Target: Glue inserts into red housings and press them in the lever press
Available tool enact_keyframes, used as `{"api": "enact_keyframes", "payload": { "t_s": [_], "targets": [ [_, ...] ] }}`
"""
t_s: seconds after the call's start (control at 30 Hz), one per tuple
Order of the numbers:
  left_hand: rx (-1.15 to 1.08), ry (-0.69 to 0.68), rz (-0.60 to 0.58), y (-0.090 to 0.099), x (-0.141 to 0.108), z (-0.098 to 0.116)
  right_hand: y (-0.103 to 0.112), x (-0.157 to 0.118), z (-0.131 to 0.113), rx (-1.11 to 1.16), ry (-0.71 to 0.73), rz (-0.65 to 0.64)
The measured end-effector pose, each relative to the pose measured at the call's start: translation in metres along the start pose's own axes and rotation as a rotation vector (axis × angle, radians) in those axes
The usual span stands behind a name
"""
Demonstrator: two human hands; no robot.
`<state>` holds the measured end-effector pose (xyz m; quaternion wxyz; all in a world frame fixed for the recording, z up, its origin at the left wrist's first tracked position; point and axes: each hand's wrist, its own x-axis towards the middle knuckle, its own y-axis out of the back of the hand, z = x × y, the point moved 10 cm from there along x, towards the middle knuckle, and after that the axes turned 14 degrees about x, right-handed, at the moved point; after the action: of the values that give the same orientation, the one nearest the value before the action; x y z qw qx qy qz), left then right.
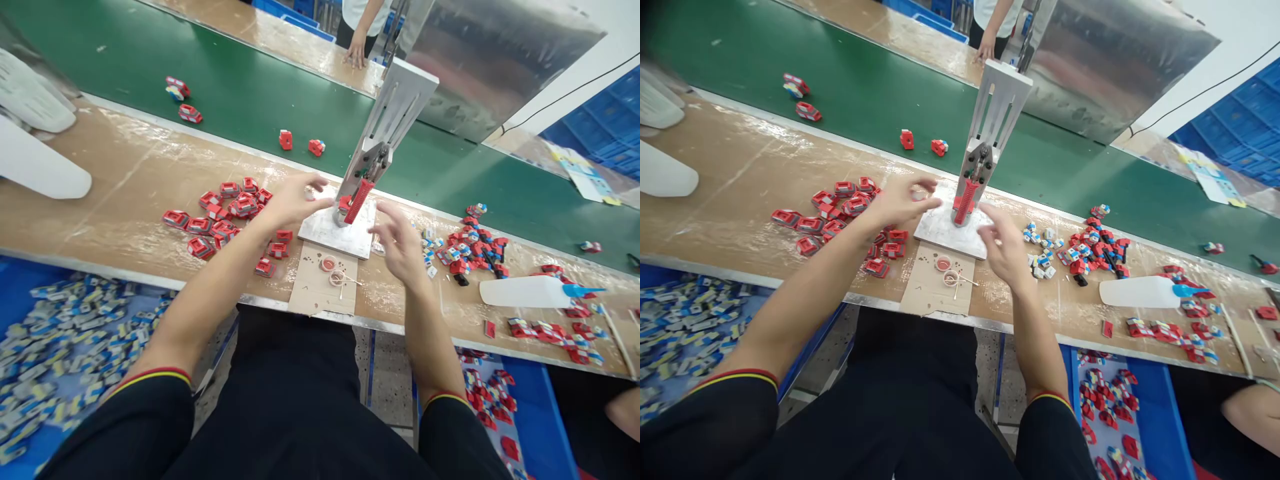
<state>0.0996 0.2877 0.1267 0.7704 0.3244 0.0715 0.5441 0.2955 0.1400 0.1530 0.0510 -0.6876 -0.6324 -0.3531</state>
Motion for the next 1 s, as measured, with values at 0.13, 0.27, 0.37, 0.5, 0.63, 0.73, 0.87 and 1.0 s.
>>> {"api": "enact_keyframes", "payload": {
  "t_s": [0.13,0.27,0.37,0.5,0.63,0.73,0.87,1.0],
  "targets": [
    [-0.588,0.293,0.213,0.049,-0.114,-0.033,0.034,-0.084,-0.024,0.070,0.014,0.141],
    [-1.101,0.556,0.023,-0.001,-0.202,-0.042,-0.014,-0.133,0.015,-0.011,-0.269,-0.031],
    [-1.222,0.632,-0.017,-0.035,-0.226,-0.041,-0.036,-0.131,0.034,0.009,-0.322,-0.004],
    [-1.189,0.586,-0.025,-0.057,-0.225,-0.040,-0.046,-0.110,0.036,0.018,-0.303,-0.010],
    [-1.143,0.530,-0.034,-0.068,-0.220,-0.041,-0.055,-0.091,0.020,-0.048,-0.187,-0.100],
    [-1.052,0.539,0.050,-0.068,-0.220,-0.050,-0.068,-0.083,0.012,-0.076,-0.105,-0.198],
    [-0.901,0.525,0.009,-0.074,-0.222,-0.052,-0.074,-0.080,0.013,-0.052,-0.079,-0.229],
    [-0.836,0.483,-0.045,-0.076,-0.220,-0.045,-0.064,-0.080,0.013,-0.033,-0.083,-0.141]
  ]
}}
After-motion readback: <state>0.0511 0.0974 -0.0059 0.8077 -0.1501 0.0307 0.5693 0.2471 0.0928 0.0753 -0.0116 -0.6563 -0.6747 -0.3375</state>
